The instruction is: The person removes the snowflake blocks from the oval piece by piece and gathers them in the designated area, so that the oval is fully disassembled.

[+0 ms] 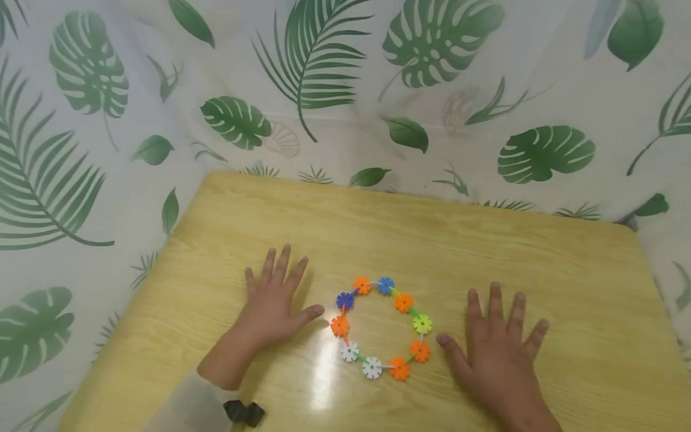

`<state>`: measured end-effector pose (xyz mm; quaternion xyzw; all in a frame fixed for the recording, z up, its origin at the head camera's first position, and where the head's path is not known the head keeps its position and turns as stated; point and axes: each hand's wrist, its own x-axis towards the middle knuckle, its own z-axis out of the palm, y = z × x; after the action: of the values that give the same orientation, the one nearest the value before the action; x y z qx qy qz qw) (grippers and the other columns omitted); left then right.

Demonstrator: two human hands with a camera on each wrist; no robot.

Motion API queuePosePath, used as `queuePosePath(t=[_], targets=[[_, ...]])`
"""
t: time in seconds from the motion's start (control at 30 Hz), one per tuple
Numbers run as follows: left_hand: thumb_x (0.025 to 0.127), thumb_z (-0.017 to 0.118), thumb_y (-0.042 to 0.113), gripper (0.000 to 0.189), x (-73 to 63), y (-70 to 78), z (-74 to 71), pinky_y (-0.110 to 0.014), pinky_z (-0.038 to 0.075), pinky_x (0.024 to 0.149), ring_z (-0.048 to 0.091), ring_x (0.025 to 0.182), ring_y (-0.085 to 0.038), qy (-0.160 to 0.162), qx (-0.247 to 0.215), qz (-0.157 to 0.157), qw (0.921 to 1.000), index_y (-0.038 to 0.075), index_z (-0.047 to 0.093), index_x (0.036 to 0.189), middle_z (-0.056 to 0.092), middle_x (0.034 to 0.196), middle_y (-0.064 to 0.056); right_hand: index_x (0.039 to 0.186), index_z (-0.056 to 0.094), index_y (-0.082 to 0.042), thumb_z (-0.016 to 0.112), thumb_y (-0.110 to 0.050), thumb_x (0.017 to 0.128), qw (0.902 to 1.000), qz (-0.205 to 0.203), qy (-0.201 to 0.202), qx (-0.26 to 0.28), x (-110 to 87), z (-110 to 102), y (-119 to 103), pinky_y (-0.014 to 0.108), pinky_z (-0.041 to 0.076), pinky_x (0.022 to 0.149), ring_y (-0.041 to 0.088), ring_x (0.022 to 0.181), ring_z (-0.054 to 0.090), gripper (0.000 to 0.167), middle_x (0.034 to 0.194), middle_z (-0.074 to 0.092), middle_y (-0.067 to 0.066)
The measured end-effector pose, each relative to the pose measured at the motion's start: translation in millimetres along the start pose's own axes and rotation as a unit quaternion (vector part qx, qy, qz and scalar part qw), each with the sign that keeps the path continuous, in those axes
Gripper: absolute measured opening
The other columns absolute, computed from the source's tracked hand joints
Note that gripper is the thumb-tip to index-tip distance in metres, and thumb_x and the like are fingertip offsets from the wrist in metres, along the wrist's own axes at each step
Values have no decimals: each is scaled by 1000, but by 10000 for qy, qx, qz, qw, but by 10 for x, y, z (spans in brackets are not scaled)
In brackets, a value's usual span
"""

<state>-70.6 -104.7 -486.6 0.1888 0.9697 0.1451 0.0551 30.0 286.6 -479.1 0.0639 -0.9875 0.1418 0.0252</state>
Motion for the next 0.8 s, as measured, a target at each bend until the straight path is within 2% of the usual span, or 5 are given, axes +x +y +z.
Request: queuePosePath(t=[0.13, 0.23, 0.3, 0.47, 0.8], targets=[[101, 62, 50, 58, -51, 75, 51, -53, 42, 109, 52, 133, -27, 330, -977, 1155, 9879, 16, 56, 148, 58, 145, -5, 160, 35, -4, 70, -48, 96, 9887, -1223, 558, 657, -21, 70, -224, 77, 12, 114, 52, 146, 28, 85, 160, 38, 24], [100, 69, 35, 32, -57, 172, 66, -39, 51, 94, 62, 107, -18, 549, -1554, 2016, 9655, 14, 73, 123, 71, 113, 3, 151, 51, -6, 75, -52, 91, 9764, -1876, 726, 781, -6, 120, -407, 72, 25, 110, 43, 133, 46, 80, 140, 62, 13], [98, 71, 34, 26, -49, 241, 83, -37, 50, 93, 60, 104, -15, 549, -1639, 2414, 9549, 15, 75, 116, 71, 108, 6, 146, 58, -10, 79, -55, 86, 9728, -2098, 633, 749, 24, 149, -503, 70, 27, 106, 37, 129, 49, 78, 132, 67, 6], [95, 72, 50, 37, -52, 421, 143, -38, 42, 104, 52, 120, -12, 112, -1236, 2785, 9524, 24, 73, 121, 66, 120, 14, 134, 69, -16, 88, -51, 77, 9690, -2431, 120, 417, 85, 223, -640, 66, 28, 105, 32, 124, 52, 70, 121, 70, -4], [89, 74, 61, 46, -57, 662, 269, -44, 30, 111, 47, 126, -9, -211, -680, 3096, 9482, 31, 71, 124, 66, 125, 18, 114, 78, -17, 84, -31, 87, 9680, -2486, -30, 338, 49, 304, -647, 61, 28, 106, 25, 116, 55, 31, 106, 72, -6]])
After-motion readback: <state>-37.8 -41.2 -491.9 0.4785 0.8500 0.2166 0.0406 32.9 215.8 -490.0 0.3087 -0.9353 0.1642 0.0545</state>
